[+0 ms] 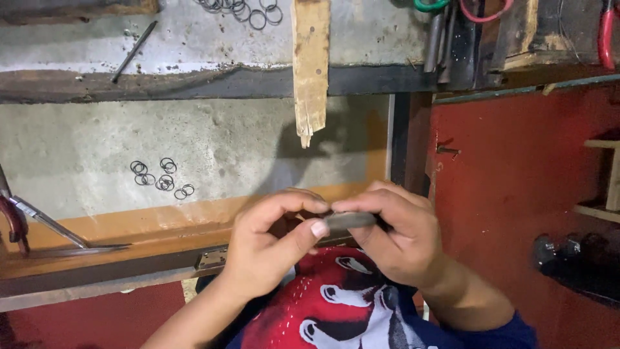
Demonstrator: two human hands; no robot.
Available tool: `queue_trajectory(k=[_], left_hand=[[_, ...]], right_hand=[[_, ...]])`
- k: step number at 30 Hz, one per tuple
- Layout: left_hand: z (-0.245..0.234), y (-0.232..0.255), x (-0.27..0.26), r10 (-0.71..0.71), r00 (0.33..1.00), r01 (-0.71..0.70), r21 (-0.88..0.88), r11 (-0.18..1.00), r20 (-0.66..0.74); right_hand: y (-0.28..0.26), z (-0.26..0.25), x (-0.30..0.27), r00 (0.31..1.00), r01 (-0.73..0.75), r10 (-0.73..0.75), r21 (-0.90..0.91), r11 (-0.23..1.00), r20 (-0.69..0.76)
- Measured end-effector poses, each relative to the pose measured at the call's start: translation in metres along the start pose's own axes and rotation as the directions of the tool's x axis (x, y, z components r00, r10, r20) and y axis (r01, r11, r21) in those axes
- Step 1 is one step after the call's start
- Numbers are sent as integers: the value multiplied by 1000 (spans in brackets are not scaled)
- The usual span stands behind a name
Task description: Filing small metal rings at a jewelry workbench using a hand file against a bench pin.
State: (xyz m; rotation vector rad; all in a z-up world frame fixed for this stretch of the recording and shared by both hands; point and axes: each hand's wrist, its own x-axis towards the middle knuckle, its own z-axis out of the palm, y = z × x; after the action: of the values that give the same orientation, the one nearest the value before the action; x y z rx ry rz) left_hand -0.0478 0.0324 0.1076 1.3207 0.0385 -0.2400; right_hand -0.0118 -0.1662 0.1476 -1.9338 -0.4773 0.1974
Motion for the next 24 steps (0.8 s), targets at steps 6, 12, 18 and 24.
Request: queue_trajectory(k=[6,12,18,24], left_hand=[[7,4,8,330,944,-305,312,900,-29],[12,-3,8,271,955,-224,305,926,-119],[18,-15,7,-36,982,10,-140,990,-184],[19,-28,10,-274,925,150,-412,899,-262]], right_hand=[[-2,8,-4,996,13,-26,-145,989,-87],[-1,7,-5,995,-42,36,-69,997,-88],[23,14,-22,984,-79,55,-138,987,-168],[23,23,-24,979,-173,132,-287,942,-155]])
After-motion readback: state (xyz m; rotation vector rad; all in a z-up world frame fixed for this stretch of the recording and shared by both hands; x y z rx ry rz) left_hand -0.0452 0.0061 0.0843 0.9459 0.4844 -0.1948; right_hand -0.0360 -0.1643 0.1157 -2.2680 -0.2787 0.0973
